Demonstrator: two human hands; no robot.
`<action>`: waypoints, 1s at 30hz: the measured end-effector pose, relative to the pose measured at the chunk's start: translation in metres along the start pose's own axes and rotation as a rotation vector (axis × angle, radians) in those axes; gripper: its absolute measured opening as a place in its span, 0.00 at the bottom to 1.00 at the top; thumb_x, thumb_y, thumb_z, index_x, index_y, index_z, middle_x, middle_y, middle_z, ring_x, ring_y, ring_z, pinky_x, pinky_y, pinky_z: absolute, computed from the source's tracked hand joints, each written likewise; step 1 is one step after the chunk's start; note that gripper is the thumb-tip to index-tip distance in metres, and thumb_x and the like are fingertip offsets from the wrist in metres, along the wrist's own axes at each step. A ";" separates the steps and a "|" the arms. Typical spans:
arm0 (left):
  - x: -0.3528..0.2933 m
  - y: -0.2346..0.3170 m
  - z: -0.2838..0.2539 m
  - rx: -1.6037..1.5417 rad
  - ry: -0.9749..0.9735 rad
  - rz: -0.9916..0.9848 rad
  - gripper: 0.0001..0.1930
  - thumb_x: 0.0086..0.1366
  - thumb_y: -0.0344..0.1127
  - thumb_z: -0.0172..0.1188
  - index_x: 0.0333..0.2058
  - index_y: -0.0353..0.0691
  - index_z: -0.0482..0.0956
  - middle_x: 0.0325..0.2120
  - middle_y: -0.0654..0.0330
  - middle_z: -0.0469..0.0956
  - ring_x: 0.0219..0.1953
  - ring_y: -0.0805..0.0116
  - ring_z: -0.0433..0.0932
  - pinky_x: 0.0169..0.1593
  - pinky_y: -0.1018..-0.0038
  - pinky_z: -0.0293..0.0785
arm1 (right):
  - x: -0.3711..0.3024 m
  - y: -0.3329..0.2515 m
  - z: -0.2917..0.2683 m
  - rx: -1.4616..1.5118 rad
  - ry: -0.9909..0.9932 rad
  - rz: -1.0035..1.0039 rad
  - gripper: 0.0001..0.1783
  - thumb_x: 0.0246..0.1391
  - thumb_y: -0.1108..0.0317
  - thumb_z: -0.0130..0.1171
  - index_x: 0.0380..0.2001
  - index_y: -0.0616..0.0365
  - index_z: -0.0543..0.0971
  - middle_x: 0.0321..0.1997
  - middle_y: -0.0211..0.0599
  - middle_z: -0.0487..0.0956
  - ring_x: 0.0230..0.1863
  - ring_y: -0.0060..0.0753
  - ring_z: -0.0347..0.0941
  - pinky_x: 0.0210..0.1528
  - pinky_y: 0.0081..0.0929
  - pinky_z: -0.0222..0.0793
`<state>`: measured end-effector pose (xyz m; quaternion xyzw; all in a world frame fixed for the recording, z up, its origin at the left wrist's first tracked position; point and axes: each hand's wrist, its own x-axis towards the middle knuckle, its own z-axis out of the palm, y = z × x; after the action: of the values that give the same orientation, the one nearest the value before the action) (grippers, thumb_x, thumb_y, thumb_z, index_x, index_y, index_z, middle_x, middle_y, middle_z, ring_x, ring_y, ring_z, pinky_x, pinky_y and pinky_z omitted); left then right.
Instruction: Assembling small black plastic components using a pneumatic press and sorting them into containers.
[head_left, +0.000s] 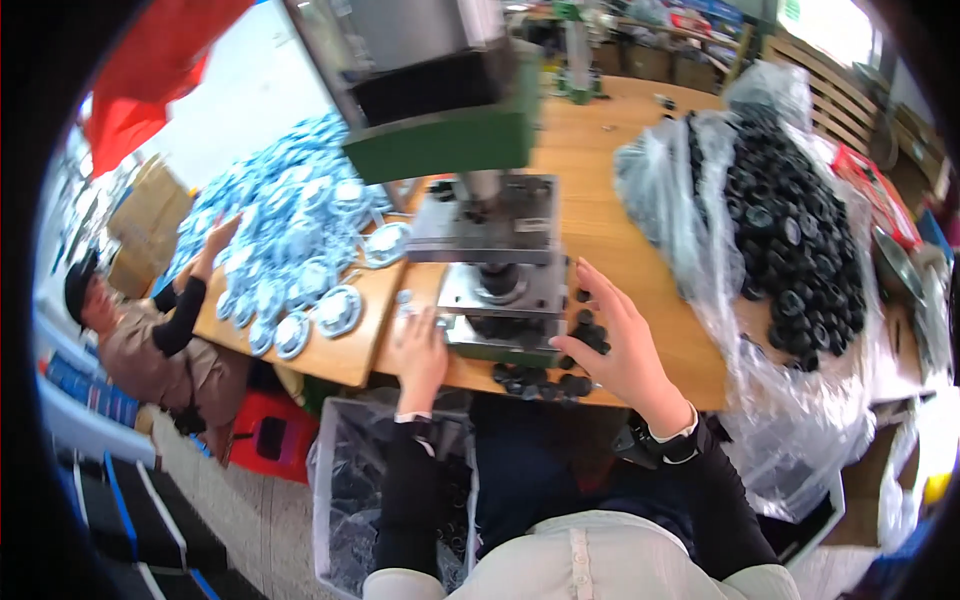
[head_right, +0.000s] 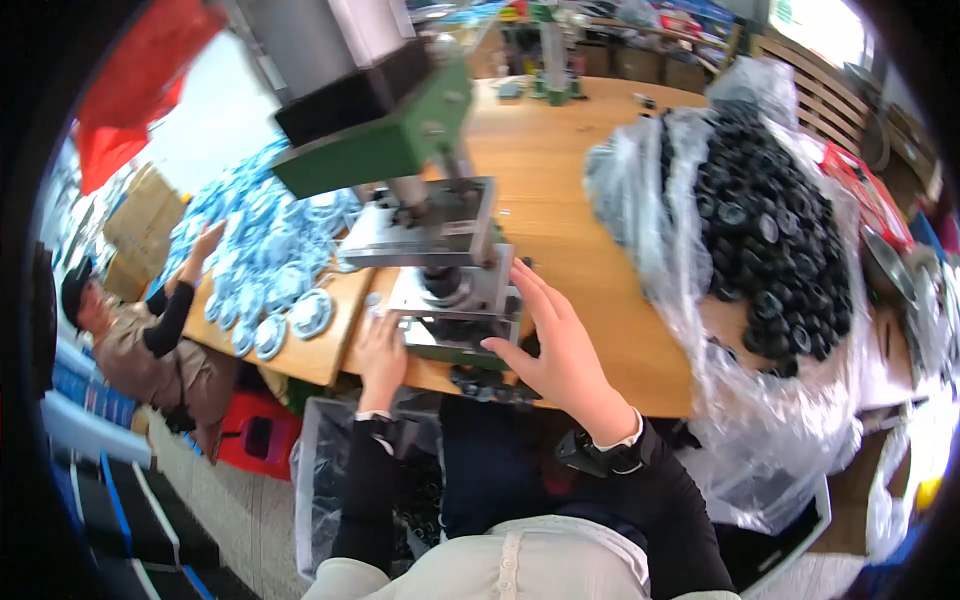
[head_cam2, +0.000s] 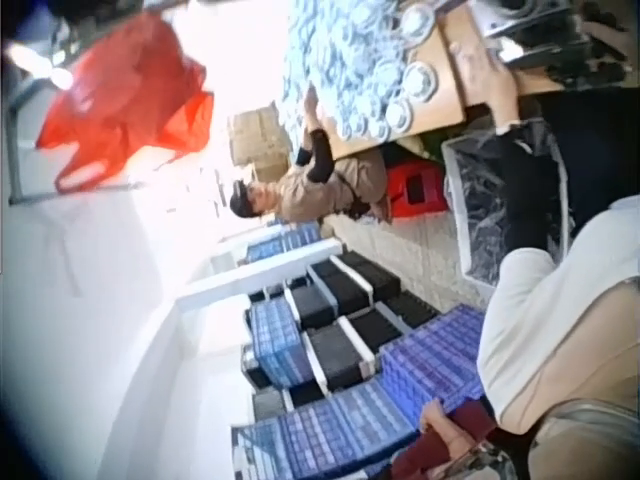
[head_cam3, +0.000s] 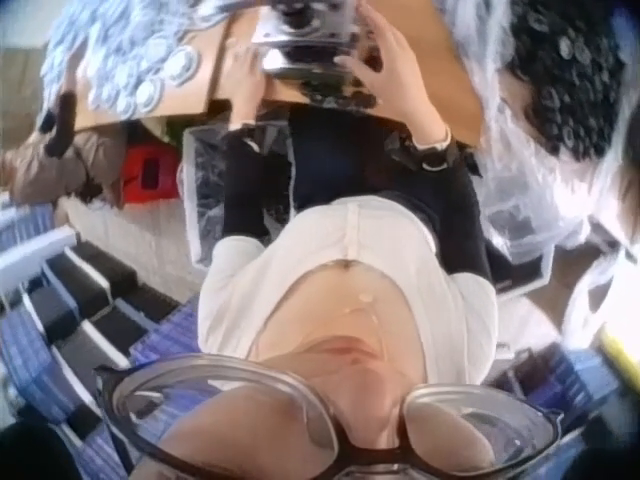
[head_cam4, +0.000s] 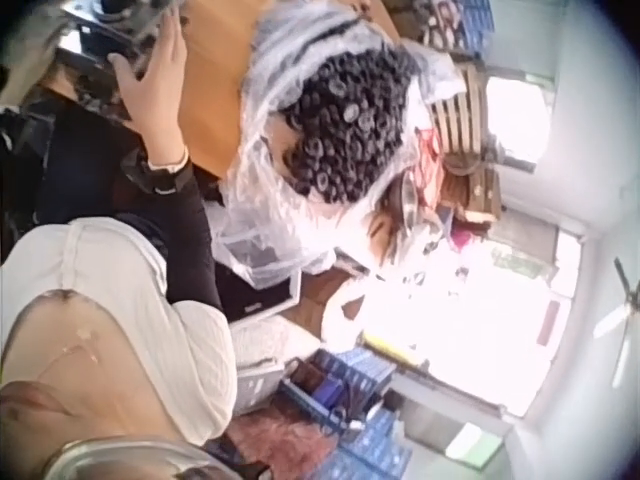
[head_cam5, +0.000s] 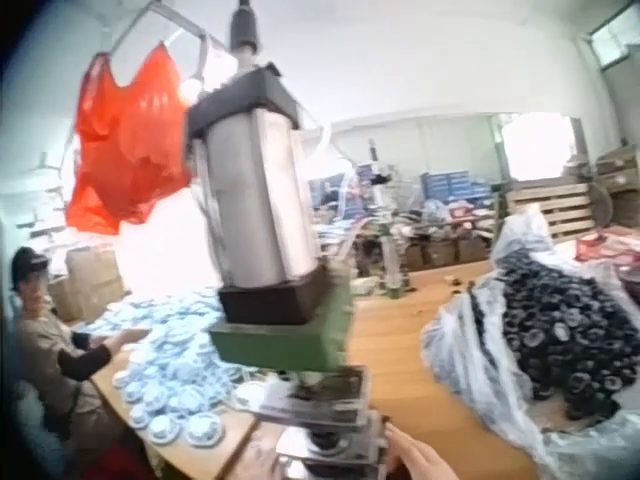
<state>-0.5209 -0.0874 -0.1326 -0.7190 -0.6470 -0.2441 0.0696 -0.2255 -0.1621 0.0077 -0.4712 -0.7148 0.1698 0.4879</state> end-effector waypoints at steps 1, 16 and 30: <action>0.003 -0.006 0.004 -0.017 -0.095 -0.033 0.19 0.66 0.41 0.48 0.55 0.47 0.70 0.58 0.64 0.68 0.63 0.62 0.60 0.60 0.56 0.54 | -0.011 0.008 -0.016 -0.026 0.044 -0.003 0.34 0.45 0.66 0.67 0.56 0.60 0.67 0.57 0.48 0.70 0.54 0.50 0.69 0.54 0.35 0.67; -0.002 0.058 -0.065 -0.450 0.370 0.044 0.18 0.58 0.29 0.54 0.48 0.33 0.69 0.47 0.49 0.70 0.52 0.53 0.68 0.56 0.62 0.64 | -0.005 0.201 -0.165 -0.633 0.021 0.166 0.23 0.42 0.77 0.50 0.46 0.62 0.74 0.45 0.52 0.72 0.49 0.54 0.67 0.54 0.36 0.64; 0.079 0.167 -0.078 -0.861 0.504 0.042 0.14 0.48 0.36 0.65 0.35 0.41 0.76 0.34 0.53 0.76 0.40 0.49 0.72 0.50 0.62 0.65 | -0.033 0.236 -0.214 -0.324 0.097 0.645 0.37 0.48 0.60 0.61 0.61 0.60 0.64 0.66 0.44 0.61 0.67 0.38 0.53 0.69 0.29 0.40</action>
<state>-0.3770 -0.0747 0.0057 -0.6139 -0.4362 -0.6538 -0.0743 0.0811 -0.1184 -0.0762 -0.7513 -0.5229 0.1770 0.3616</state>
